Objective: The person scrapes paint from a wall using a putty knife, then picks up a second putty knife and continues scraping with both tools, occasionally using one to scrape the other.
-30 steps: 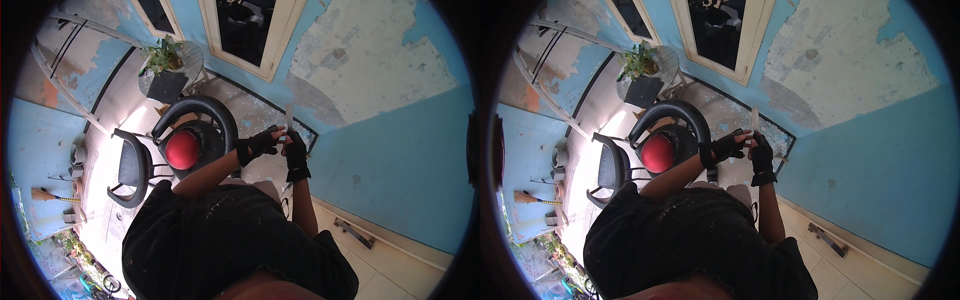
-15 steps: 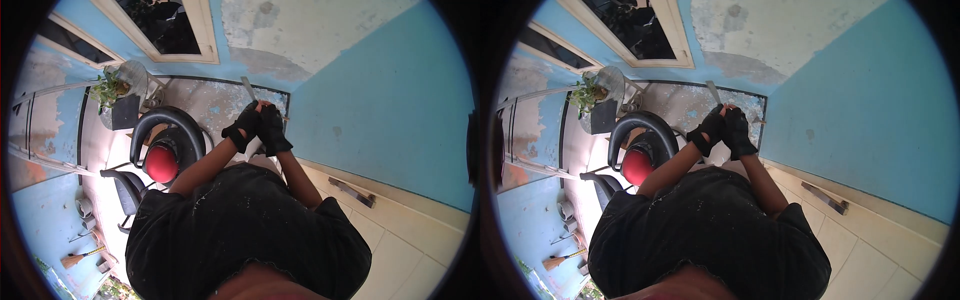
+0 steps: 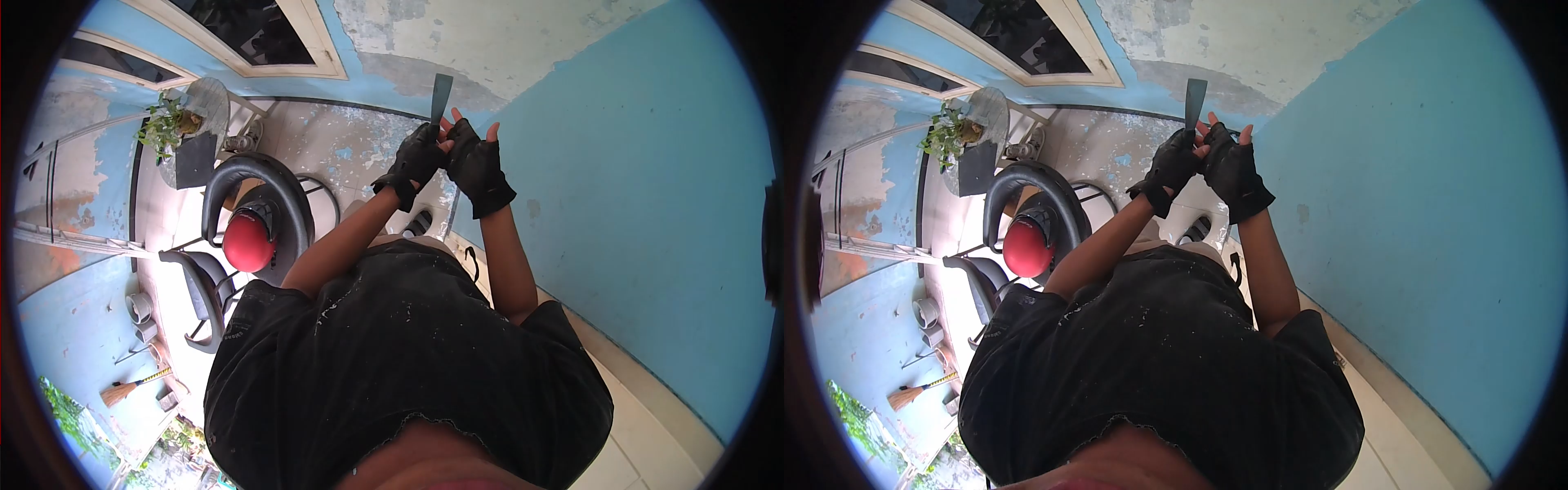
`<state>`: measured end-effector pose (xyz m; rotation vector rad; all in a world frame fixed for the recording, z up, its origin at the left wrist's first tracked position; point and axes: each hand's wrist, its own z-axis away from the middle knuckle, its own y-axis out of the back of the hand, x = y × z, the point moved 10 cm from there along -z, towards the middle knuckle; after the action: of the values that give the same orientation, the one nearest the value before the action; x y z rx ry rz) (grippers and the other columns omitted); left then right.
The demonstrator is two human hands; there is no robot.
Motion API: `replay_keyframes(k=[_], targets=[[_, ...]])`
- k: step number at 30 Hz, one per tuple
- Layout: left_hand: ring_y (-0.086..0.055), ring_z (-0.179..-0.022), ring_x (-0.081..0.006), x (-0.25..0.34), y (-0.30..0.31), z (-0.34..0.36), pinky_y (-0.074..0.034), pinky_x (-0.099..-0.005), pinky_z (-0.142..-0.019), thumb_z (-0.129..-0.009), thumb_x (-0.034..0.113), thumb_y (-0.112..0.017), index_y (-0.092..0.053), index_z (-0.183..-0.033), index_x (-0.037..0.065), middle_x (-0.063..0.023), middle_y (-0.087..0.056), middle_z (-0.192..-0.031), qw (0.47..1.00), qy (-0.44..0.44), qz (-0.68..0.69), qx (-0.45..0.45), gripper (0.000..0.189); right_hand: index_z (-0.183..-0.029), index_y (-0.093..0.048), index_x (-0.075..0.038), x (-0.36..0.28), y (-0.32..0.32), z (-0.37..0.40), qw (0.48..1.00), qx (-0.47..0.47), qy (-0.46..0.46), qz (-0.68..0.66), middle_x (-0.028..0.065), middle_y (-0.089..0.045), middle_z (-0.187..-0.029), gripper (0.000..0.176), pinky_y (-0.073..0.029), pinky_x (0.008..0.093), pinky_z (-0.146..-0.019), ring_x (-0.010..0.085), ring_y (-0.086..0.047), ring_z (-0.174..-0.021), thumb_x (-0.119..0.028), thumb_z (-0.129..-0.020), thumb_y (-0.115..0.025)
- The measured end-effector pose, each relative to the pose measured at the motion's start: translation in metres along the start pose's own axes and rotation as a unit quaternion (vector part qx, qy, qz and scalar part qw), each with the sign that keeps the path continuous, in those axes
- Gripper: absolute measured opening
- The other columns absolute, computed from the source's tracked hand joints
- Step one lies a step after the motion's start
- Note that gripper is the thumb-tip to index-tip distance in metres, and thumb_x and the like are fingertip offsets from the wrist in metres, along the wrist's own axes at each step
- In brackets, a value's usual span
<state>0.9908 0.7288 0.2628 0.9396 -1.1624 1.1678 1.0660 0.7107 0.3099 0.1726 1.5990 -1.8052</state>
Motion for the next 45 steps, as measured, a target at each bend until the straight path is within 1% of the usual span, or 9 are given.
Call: replay_keyframes(k=[5,7,10,23,25,31,33,40,45], targets=[[-0.061,-0.07,-0.015,0.028,0.024,-0.014,-0.05,-0.0294,-0.062,-0.083,0.017,-0.064,-0.061,-0.089,0.004,-0.0048,-0.062,-0.078,0.99,-0.045,-0.122,0.052,0.015,-0.148,-0.007,-0.011,0.0,0.002,-0.014,0.998,-0.011,-0.017,-0.056,0.0114,-0.027,-0.147,0.097,-0.038,0.0396,-0.097,0.0217,-0.048,-0.109,-0.078,-0.082,-0.027],[-0.062,-0.071,-0.0166,-0.03,0.033,-0.045,-0.05,-0.0298,-0.063,-0.084,0.017,-0.063,-0.061,-0.09,0.004,-0.0062,-0.063,-0.079,0.995,0.012,0.092,0.033,0.015,-0.147,-0.012,-0.01,0.001,-0.011,-0.014,0.997,-0.021,-0.037,-0.058,0.0123,-0.032,-0.144,0.093,-0.037,0.0391,-0.099,0.0243,-0.044,-0.121,-0.076,-0.083,-0.027],[-0.062,-0.071,-0.0174,0.055,0.035,-0.029,-0.05,-0.0306,-0.065,-0.082,0.015,-0.064,-0.061,-0.091,0.004,-0.0077,-0.063,-0.08,0.999,-0.029,-0.008,0.028,0.015,-0.147,-0.014,-0.01,0.002,-0.015,-0.028,0.995,-0.014,-0.018,-0.095,0.013,-0.035,-0.142,0.09,-0.035,0.0394,-0.102,0.0255,-0.041,-0.126,-0.074,-0.085,-0.029],[-0.063,-0.08,-0.0247,0.076,0.039,-0.044,-0.052,-0.0342,-0.072,-0.086,0.022,-0.061,-0.063,-0.093,0.006,-0.01,-0.065,-0.086,0.928,-0.302,-0.209,-0.063,0.018,-0.128,-0.047,-0.011,0.045,0.016,-0.078,0.997,0.06,0.002,-0.052,0.0039,-0.058,-0.11,0.061,-0.047,0.0376,-0.086,0.0188,-0.056,-0.098,-0.058,-0.091,-0.044],[-0.061,-0.063,-0.0193,-0.012,0.036,-0.068,-0.05,-0.0325,-0.055,-0.091,0.026,-0.053,-0.059,-0.087,0.008,-0.0069,-0.063,-0.08,0.978,0.077,0.127,-0.148,0.019,-0.128,-0.047,-0.01,0.052,0.039,-0.068,0.991,0.132,0.0,0.009,0.0034,-0.058,-0.111,0.057,-0.048,0.0366,-0.085,0.0184,-0.056,-0.098,-0.055,-0.092,-0.045],[-0.061,-0.071,-0.0168,-0.084,0.029,-0.055,-0.05,-0.0286,-0.057,-0.095,0.018,-0.047,-0.052,-0.093,0.008,-0.006,-0.061,-0.086,0.911,0.21,0.343,-0.088,0.012,-0.125,-0.05,-0.01,0.071,0.062,-0.038,0.861,0.309,-0.016,0.403,0.0024,-0.062,-0.105,0.044,-0.051,0.0351,-0.072,0.016,-0.058,-0.099,-0.038,-0.092,-0.053],[-0.061,-0.082,-0.0185,-0.106,0.024,-0.047,-0.052,-0.0294,-0.062,-0.095,0.015,-0.045,-0.051,-0.102,0.007,-0.0069,-0.061,-0.091,0.913,0.251,0.311,-0.082,0.012,-0.132,-0.044,-0.009,0.07,0.081,-0.04,0.689,0.305,-0.063,0.655,0.0057,-0.063,-0.107,0.046,-0.051,0.0308,-0.066,0.015,-0.061,-0.089,-0.03,-0.092,-0.053],[-0.059,-0.095,-0.0156,-0.214,0.0,-0.099,-0.051,-0.0299,-0.078,-0.089,0.0,-0.045,-0.049,-0.111,0.003,-0.011,-0.062,-0.107,0.97,0.186,0.152,-0.039,0.023,-0.143,-0.025,-0.006,0.074,0.117,-0.096,0.741,0.112,-0.029,0.662,0.0148,-0.062,-0.107,0.065,-0.048,0.0355,-0.081,0.0277,-0.062,-0.098,-0.018,-0.087,-0.056],[-0.06,-0.097,-0.0186,-0.243,0.001,-0.136,-0.049,-0.0278,-0.086,-0.086,-0.001,-0.05,-0.049,-0.107,0.0,-0.0165,-0.063,-0.102,0.846,0.237,0.472,0.069,0.021,-0.14,-0.033,-0.008,0.096,0.198,-0.146,0.798,0.123,-0.152,0.57,0.0075,-0.061,-0.107,0.056,-0.048,0.0296,-0.075,0.0179,-0.06,-0.093,-0.022,-0.09,-0.055]])
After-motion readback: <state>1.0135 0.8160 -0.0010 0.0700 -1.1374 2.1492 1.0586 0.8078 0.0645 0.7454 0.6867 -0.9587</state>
